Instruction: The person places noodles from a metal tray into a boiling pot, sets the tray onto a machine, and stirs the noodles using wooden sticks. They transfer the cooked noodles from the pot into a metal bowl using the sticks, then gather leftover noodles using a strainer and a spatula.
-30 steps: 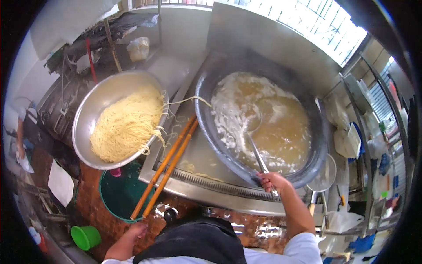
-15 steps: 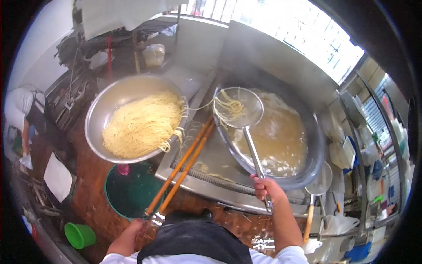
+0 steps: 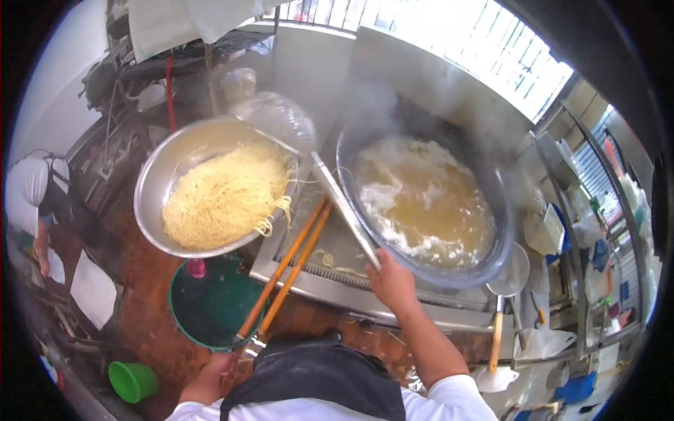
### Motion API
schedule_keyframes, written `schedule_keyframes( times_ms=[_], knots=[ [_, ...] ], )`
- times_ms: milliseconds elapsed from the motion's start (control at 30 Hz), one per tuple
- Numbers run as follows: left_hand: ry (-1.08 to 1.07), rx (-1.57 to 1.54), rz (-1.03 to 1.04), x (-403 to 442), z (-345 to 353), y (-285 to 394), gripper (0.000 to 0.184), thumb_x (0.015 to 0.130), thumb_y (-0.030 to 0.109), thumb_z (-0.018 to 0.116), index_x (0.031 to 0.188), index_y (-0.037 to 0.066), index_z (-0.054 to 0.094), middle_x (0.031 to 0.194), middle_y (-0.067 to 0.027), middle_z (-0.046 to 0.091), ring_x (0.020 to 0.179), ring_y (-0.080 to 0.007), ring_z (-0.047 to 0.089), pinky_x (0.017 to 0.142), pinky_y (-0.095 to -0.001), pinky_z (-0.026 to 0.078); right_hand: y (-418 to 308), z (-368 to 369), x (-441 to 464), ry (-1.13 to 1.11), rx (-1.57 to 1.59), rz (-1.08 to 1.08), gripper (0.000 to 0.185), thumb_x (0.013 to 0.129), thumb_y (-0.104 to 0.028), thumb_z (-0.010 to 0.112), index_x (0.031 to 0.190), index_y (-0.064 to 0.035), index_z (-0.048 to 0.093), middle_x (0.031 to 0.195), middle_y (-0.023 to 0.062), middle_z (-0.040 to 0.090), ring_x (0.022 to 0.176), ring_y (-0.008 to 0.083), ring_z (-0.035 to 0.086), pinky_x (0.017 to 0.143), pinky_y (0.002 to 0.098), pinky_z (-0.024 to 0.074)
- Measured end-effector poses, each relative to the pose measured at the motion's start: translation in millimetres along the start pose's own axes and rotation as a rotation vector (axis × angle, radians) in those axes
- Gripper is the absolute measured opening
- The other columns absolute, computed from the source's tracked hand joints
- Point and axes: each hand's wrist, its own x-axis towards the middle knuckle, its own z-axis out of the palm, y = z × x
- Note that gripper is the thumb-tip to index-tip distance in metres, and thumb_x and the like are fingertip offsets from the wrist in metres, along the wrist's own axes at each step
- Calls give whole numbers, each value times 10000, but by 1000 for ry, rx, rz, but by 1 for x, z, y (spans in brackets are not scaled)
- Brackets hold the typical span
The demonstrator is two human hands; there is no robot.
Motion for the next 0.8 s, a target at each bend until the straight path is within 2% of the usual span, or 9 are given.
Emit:
schedule_keyframes(
  times_ms=[167,300,367,433,500,600,633,733,800],
  knots=[
    [-28,-53,-32,-24,14,40,187,879,282,564,869,97,593,635,-48,560,468,-175,544,373,-322,405,116,-12,8,374,60,188,271,848,-293,622,1023,-96,558,829,206,625,775,419,598,670,471,472],
    [-19,125,-46,-24,30,55,198,887,284,565,859,88,579,633,-60,554,451,-170,522,348,-316,365,238,-43,1,509,137,184,299,830,-264,647,990,-24,565,852,199,619,778,395,584,694,434,455],
    [-42,95,-46,-33,36,62,212,880,293,579,847,84,576,633,-62,554,449,-169,520,343,-310,360,310,-63,8,445,156,319,317,819,-240,653,987,15,566,884,222,620,826,394,593,726,420,460],
    [-84,-89,-77,-44,40,67,234,871,311,594,826,81,576,635,-57,557,449,-166,523,344,-302,364,349,-87,14,585,-157,328,299,814,-193,639,997,30,559,907,249,618,855,407,600,741,423,471],
    [-85,-84,-94,-46,40,69,248,868,319,593,794,83,576,638,-48,562,460,-159,530,359,-291,373,375,-108,25,496,-171,564,282,813,-177,620,987,39,570,960,280,622,921,429,601,774,433,480],
    [12,69,-75,-45,44,74,259,868,325,586,763,88,571,633,-37,562,470,-150,530,372,-279,379,425,-91,26,335,-235,638,267,832,-165,594,996,41,547,919,267,622,822,415,629,677,448,509],
    [58,138,-61,-44,48,75,261,868,326,583,756,91,569,630,-34,561,472,-147,529,375,-276,380,380,-99,26,170,-52,877,272,843,-189,589,971,47,547,793,224,639,684,374,652,536,461,509],
    [-8,115,-46,-36,56,81,263,866,319,580,755,81,575,630,-45,569,495,-157,552,381,-287,405,402,-63,37,-186,57,893,265,831,-232,606,801,29,569,584,153,589,467,259,604,395,407,450],
    [-86,85,-5,-25,63,76,270,867,319,575,747,77,576,625,-45,569,503,-160,561,396,-305,428,376,-66,43,-330,206,813,262,841,-236,607,762,11,570,549,123,568,461,231,590,377,379,445]
  ],
)
